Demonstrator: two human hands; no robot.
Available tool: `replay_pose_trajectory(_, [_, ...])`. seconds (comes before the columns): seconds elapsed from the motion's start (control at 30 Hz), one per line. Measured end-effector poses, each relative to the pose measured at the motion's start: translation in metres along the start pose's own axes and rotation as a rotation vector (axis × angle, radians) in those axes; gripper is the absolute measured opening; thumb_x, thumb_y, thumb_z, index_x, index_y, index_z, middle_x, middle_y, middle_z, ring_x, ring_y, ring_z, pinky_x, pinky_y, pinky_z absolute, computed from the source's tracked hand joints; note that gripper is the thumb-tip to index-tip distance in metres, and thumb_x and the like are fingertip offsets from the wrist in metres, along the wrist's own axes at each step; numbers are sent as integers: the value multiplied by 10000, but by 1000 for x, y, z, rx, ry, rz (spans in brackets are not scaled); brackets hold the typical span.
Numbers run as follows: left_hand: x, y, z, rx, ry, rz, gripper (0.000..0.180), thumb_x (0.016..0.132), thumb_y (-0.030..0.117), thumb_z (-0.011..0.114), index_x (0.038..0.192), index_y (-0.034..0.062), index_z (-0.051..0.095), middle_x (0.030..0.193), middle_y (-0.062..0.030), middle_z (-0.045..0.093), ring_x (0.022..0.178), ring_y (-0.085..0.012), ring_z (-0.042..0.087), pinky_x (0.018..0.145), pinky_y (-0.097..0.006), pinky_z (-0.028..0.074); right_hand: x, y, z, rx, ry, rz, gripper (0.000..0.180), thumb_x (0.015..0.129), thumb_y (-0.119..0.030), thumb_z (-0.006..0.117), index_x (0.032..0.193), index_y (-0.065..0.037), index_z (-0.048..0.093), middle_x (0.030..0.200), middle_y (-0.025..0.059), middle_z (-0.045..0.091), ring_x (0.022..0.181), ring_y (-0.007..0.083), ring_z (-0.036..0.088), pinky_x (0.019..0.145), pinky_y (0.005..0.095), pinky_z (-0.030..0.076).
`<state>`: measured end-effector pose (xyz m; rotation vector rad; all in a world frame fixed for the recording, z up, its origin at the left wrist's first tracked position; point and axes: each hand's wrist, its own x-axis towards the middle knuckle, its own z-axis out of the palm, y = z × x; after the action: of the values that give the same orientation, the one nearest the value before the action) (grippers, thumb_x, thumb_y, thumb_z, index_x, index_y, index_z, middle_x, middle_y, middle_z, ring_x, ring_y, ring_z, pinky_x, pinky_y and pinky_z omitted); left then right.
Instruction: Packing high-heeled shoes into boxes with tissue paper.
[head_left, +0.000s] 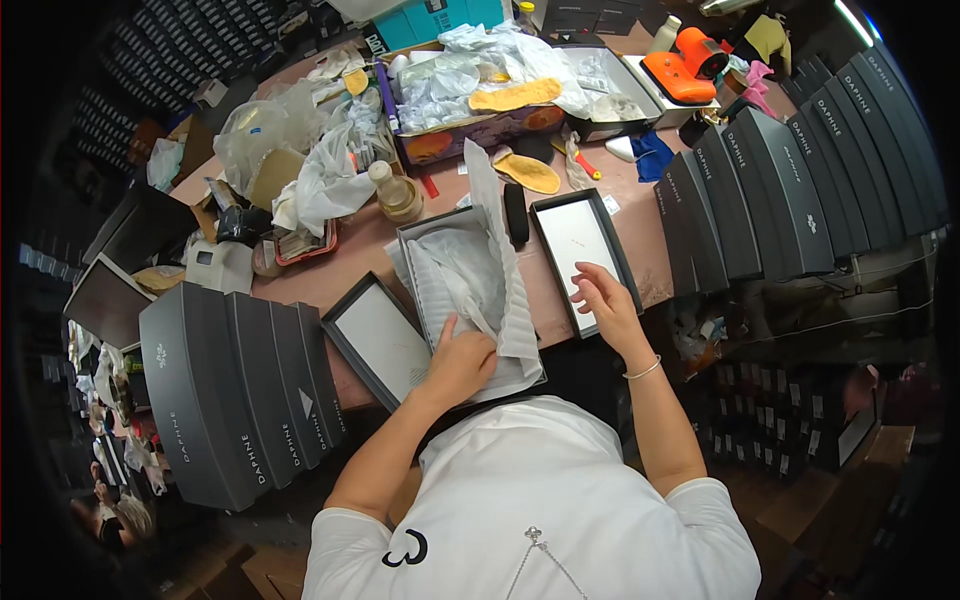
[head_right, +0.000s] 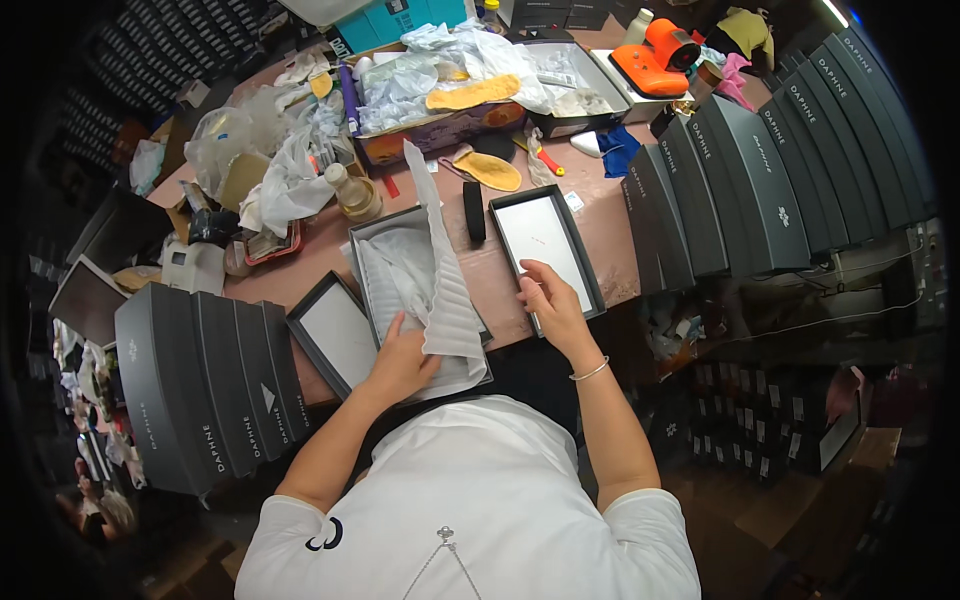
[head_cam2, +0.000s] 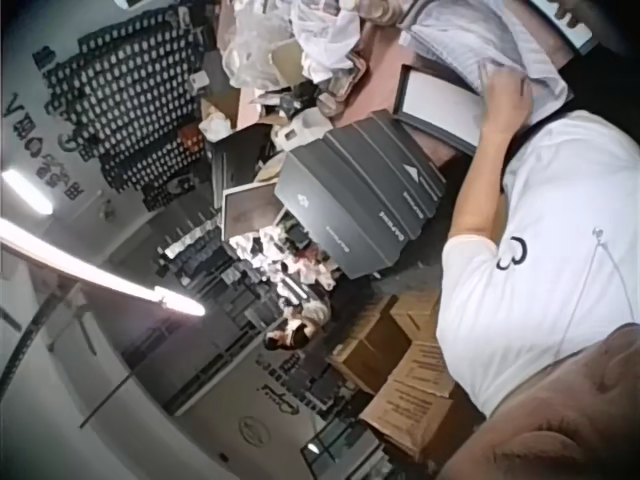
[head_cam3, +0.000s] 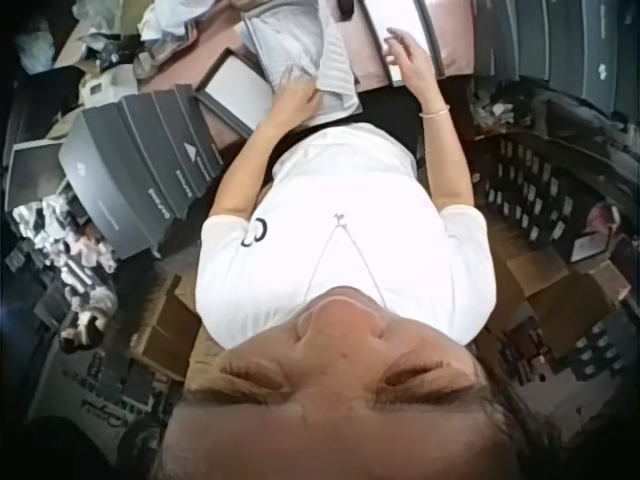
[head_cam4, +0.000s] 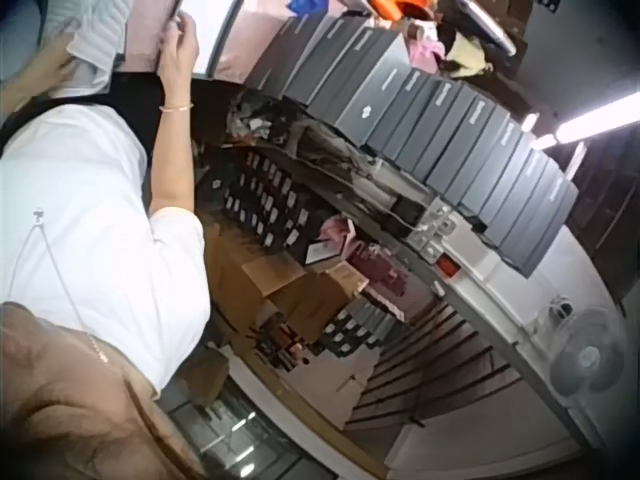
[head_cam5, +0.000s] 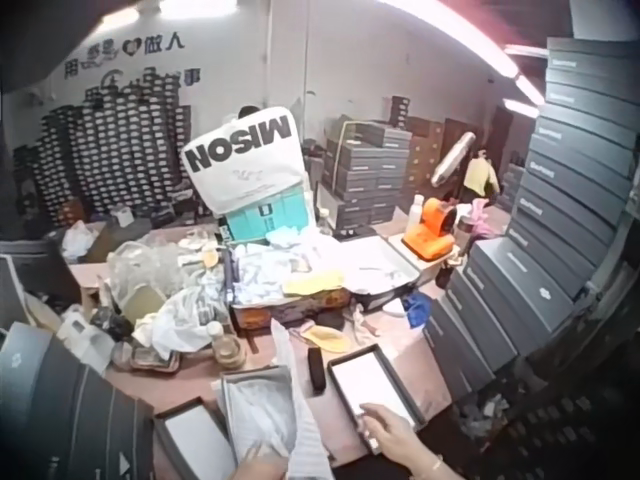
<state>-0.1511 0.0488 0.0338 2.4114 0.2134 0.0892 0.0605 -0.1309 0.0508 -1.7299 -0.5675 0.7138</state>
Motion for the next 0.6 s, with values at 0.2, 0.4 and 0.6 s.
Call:
replay_pose_trajectory(0.2, [-8,-1,-48,-615,727,-264,450,959,289,503,1296,-9,477,1331,-192,442,1234,-289,445,1038,-373,331,25,-26,81,-527,-133,-596,603,934,-373,515,1438,-111,313,1440,198,344,1304,320,390,1096,450,265])
replay_pose_trajectory(0.4, [-9,-30,-17,-253,492,-341,442,945,185,502,1335,-14,440,1445,-227,321,1348,-342,319,1090,-407,277,23,-27,78,-436,-239,-360,338,885,-281,602,1125,-44,609,1126,178,608,1132,318,533,968,420,406])
replay_pose_trajectory(0.6, [-12,-22,11,-104,719,-362,690,870,40,575,1453,19,207,1420,-249,345,1300,-367,380,1075,-402,321,51,135,-14,-897,-32,-8,496,812,-253,678,1195,6,498,1036,241,582,967,414,576,834,469,478])
